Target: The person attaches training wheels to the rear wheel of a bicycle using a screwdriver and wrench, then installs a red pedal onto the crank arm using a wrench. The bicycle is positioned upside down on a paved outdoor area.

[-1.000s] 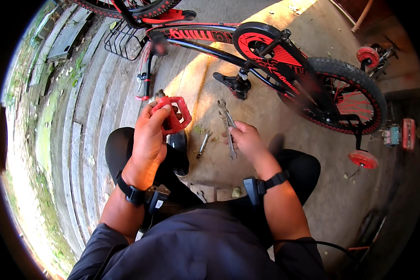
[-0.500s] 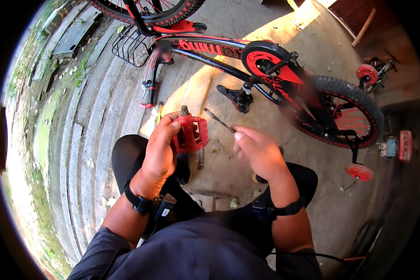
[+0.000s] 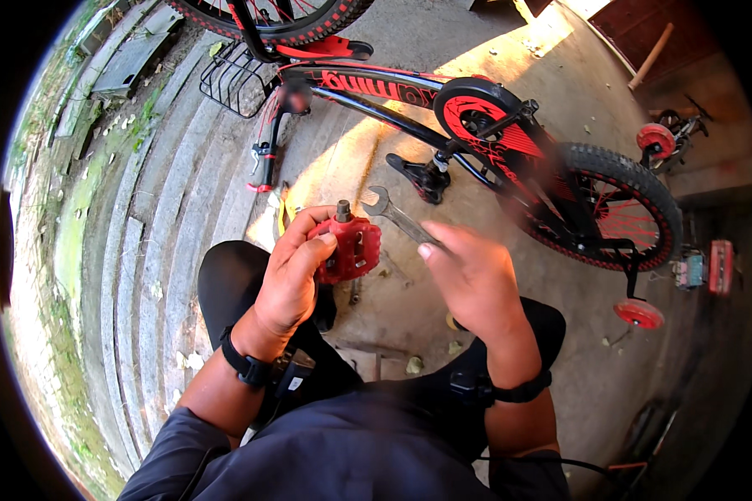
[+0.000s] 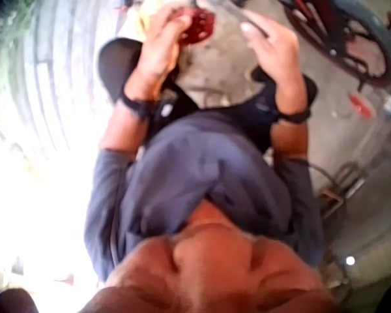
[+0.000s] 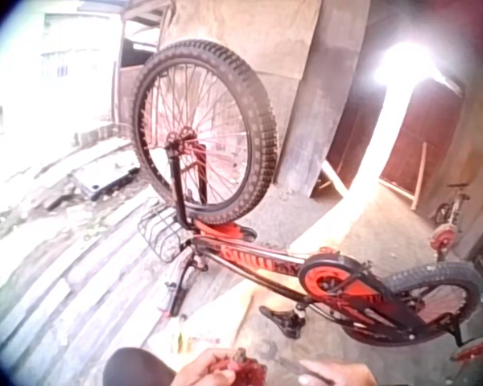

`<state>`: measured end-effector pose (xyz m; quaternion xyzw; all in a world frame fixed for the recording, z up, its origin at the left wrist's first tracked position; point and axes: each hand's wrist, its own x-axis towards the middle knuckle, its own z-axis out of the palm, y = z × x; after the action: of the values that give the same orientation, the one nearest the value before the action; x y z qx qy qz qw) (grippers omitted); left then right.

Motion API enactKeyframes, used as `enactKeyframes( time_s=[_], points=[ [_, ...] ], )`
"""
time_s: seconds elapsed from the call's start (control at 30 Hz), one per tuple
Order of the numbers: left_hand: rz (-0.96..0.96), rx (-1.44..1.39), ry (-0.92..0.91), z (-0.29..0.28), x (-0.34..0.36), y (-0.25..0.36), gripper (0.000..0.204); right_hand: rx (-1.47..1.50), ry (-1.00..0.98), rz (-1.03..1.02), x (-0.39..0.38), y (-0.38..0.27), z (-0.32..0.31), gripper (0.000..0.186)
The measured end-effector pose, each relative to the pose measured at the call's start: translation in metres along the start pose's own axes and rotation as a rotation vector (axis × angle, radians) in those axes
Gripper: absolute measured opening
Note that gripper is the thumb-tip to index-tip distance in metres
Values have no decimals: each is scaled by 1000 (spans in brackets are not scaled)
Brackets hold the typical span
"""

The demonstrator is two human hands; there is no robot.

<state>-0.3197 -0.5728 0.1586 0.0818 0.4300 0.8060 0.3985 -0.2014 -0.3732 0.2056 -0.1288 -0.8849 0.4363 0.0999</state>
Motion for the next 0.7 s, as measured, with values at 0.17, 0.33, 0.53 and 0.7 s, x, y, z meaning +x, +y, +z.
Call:
enactKeyframes(
  time_s=[0.17, 0.33, 0.53, 0.7],
  points=[
    [3, 13, 3, -2, -1, -2, 34, -70, 20, 77, 3, -19, 2, 26],
    [-11, 17, 13, -1, -2, 1, 33, -256, -4, 77, 10, -36, 1, 27],
    [-14, 13, 19, -3, -3, 1, 32, -431, 10, 39, 11, -47, -1, 27],
    [-11, 12, 22, -2, -3, 1, 31, -530, 17, 38, 12, -54, 0, 26]
  ],
)
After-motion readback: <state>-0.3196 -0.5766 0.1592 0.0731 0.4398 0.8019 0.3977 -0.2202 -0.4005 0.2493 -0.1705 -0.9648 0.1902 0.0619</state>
